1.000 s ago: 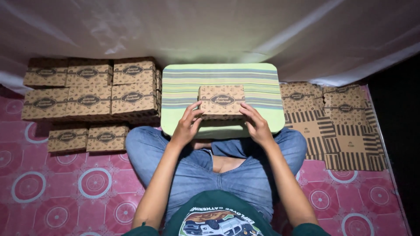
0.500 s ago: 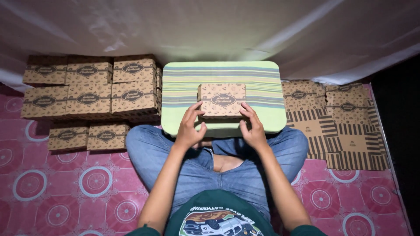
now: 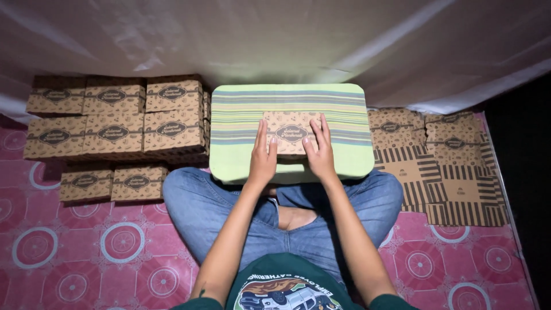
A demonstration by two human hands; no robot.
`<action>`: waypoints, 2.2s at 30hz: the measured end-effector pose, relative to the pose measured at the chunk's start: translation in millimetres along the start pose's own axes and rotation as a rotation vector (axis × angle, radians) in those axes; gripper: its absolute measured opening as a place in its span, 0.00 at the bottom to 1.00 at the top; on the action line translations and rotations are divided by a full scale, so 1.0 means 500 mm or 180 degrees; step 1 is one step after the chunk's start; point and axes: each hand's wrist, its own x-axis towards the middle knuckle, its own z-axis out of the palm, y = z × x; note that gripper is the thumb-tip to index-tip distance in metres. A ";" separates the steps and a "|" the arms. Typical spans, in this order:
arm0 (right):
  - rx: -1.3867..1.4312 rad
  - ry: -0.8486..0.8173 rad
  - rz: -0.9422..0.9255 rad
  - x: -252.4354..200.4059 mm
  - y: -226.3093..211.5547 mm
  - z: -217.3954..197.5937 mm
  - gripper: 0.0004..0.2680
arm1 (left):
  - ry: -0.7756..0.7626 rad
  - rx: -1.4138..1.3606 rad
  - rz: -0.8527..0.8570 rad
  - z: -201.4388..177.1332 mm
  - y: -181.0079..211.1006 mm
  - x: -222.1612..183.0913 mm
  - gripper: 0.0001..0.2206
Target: Manually folding flat cardboard templates into small boxes and stacking them.
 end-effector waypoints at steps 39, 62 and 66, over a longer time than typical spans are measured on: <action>0.1677 0.0902 0.0522 -0.117 -0.097 0.102 0.21 | 0.1042 -0.2402 -0.1587 -0.027 0.088 -0.159 0.30; 0.1718 0.0195 0.0893 -0.145 -0.102 0.114 0.20 | 0.1802 -0.2428 -0.1753 -0.080 -0.018 -0.178 0.27; 0.1806 0.0048 0.1122 -0.142 -0.092 0.116 0.19 | 0.2238 -0.2895 -0.1326 -0.126 -0.122 -0.190 0.22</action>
